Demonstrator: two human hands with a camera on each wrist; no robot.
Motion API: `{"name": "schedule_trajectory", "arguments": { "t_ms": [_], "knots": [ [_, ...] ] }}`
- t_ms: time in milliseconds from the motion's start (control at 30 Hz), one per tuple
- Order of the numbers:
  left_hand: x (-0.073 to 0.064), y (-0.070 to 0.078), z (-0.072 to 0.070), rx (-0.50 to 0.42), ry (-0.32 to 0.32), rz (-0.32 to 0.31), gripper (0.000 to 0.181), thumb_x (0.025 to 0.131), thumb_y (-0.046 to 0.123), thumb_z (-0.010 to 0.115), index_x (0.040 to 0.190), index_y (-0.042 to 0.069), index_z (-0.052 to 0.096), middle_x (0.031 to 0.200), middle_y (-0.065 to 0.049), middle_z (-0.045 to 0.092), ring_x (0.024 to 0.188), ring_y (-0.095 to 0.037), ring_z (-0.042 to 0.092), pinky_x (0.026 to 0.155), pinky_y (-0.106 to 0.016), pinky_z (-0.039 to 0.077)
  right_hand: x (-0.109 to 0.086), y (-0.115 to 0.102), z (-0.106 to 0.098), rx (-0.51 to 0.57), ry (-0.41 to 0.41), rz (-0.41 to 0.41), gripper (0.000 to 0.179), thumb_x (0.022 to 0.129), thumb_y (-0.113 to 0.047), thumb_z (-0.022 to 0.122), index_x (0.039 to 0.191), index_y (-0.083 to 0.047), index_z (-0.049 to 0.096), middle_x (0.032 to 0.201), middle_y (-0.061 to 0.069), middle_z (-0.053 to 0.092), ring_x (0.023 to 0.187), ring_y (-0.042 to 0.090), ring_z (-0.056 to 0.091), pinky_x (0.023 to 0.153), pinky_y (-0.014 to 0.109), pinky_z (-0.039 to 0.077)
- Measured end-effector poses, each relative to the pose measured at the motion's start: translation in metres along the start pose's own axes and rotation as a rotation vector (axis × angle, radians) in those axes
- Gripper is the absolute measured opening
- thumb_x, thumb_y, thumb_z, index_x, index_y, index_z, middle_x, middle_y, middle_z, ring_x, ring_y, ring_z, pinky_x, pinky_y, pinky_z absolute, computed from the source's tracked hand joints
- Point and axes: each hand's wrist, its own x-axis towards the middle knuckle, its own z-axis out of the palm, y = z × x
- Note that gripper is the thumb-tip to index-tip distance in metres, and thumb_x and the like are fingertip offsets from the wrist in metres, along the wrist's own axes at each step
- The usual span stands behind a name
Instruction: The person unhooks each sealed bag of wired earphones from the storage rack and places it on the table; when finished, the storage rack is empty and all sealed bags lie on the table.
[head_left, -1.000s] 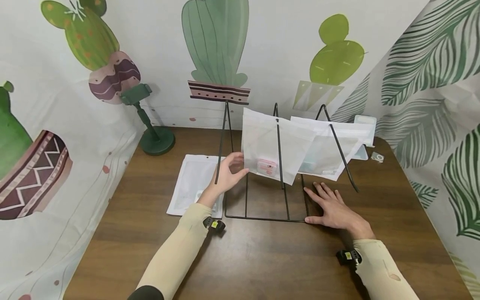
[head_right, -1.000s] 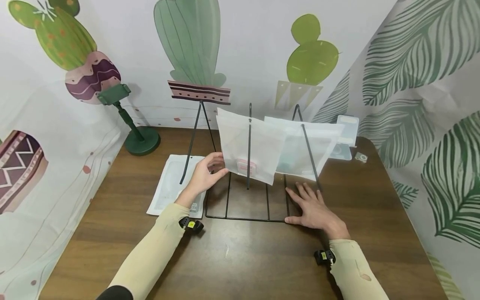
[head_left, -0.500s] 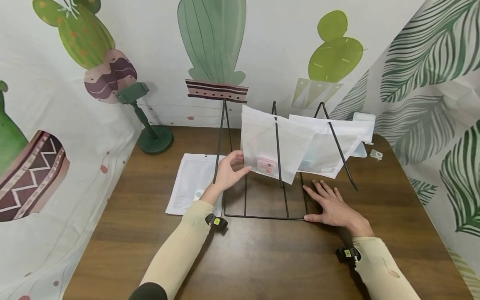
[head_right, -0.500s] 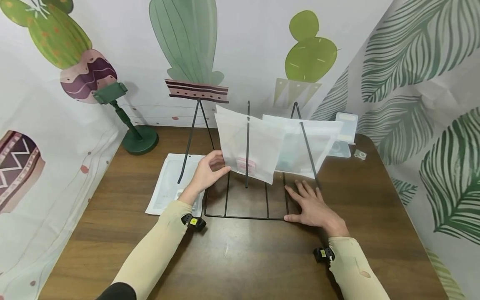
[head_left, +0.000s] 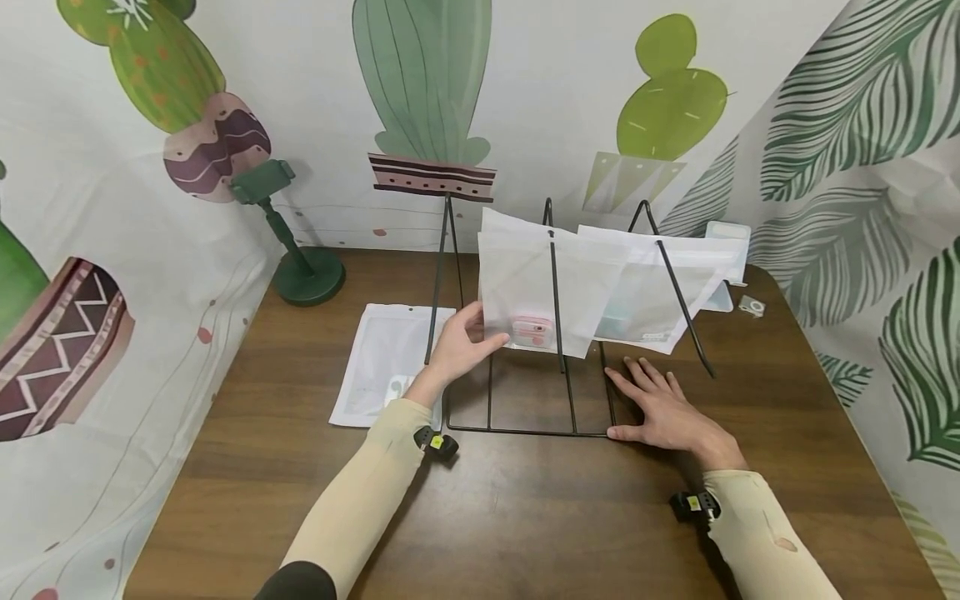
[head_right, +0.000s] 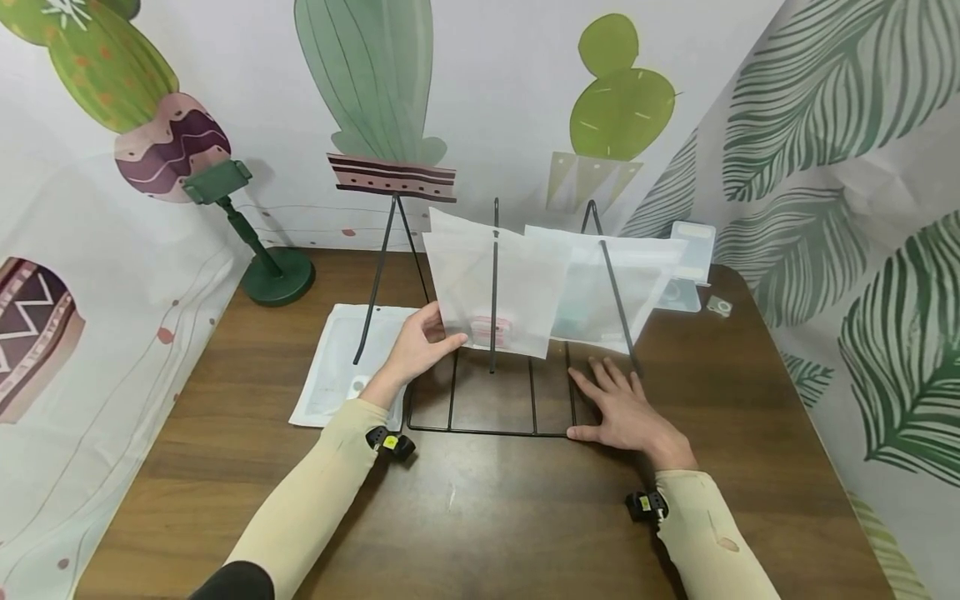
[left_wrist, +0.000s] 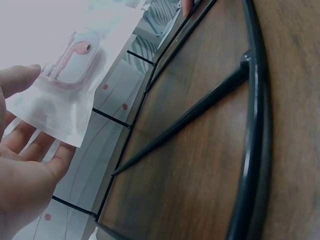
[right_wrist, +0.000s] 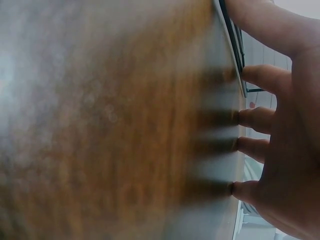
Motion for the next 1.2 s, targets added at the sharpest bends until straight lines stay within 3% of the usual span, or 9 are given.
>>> {"name": "schedule_trajectory", "arguments": {
  "t_ms": [333, 600, 833, 1200],
  "knots": [
    [0.000, 0.001, 0.009, -0.103, -0.037, 0.013, 0.048, 0.084, 0.011, 0.076, 0.127, 0.005, 0.058, 0.121, -0.014, 0.066, 0.107, -0.025, 0.066, 0.090, -0.034, 0.055, -0.001, -0.002, 0.000, 0.009, -0.008, 0.004, 0.097, 0.079, -0.063, 0.069, 0.155, -0.018, 0.028, 0.160, 0.025, 0.014, 0.147, 0.047, 0.007, 0.109, 0.074, 0.006],
    [-0.011, 0.032, 0.010, -0.109, -0.042, 0.029, 0.042, 0.083, -0.001, 0.072, 0.123, -0.007, 0.057, 0.119, -0.023, 0.064, 0.109, -0.030, 0.065, 0.090, -0.033, 0.055, -0.001, -0.002, 0.001, 0.020, -0.011, 0.002, 0.098, 0.079, -0.063, 0.068, 0.155, -0.017, 0.028, 0.161, 0.025, 0.013, 0.147, 0.046, 0.005, 0.109, 0.074, 0.004],
    [-0.004, 0.008, 0.015, -0.070, 0.000, -0.025, 0.040, 0.083, 0.009, 0.076, 0.118, -0.003, 0.061, 0.114, -0.020, 0.067, 0.103, -0.028, 0.066, 0.089, -0.034, 0.055, -0.001, -0.001, 0.002, 0.023, -0.007, 0.000, 0.098, 0.078, -0.064, 0.068, 0.155, -0.018, 0.028, 0.161, 0.024, 0.012, 0.147, 0.046, 0.005, 0.109, 0.074, 0.004],
    [-0.007, 0.007, 0.012, -0.053, 0.020, -0.027, 0.035, 0.082, 0.022, 0.078, 0.110, 0.004, 0.067, 0.107, -0.011, 0.071, 0.095, -0.019, 0.069, 0.084, -0.034, 0.056, 0.000, 0.000, 0.001, 0.015, -0.004, 0.001, 0.098, 0.079, -0.064, 0.068, 0.155, -0.018, 0.027, 0.161, 0.024, 0.012, 0.147, 0.045, 0.005, 0.109, 0.073, 0.004]
  ]
}}
